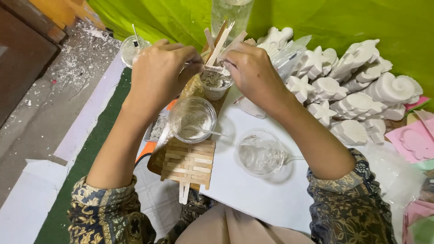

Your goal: Mixing white powder with water in plastic cups using spoons and sticks to prepare material for molding.

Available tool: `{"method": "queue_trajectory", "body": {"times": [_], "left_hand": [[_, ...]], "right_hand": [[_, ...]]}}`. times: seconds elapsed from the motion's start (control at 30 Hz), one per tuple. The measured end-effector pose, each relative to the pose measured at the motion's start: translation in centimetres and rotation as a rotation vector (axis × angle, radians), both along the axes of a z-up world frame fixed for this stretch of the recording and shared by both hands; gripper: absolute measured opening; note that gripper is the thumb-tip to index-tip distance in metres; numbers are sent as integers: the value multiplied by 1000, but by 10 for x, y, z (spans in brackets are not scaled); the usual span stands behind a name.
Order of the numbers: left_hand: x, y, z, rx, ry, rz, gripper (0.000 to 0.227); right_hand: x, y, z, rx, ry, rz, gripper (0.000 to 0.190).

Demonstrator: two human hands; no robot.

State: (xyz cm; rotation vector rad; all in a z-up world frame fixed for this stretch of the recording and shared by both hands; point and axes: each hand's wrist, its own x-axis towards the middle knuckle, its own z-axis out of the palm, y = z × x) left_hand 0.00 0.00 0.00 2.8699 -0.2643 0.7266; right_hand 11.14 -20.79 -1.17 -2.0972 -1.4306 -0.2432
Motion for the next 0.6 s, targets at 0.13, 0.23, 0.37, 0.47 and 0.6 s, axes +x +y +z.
{"method": "queue_trajectory", "body": {"times": [0.13,0.23,0.37,0.47,0.6], "left_hand": [[7,-5,-5,-24,-22,-94,14],[13,-10,-8,-68,-19,-106,20],[19,-12,-16,-81,11,-68,23],[22,-4,-25,1,-3,-13,28],[14,5,-15,22,-38,50,27]], "right_hand": [[-5,0,6,-11,56,-20,36],[-1,5,1,-24,72,26,22],[3,7,-10,-136,48,-40,8],[1,9,-16,-185,-34,-66,11],[2,10,-24,-161,-112,-94,6]]}}
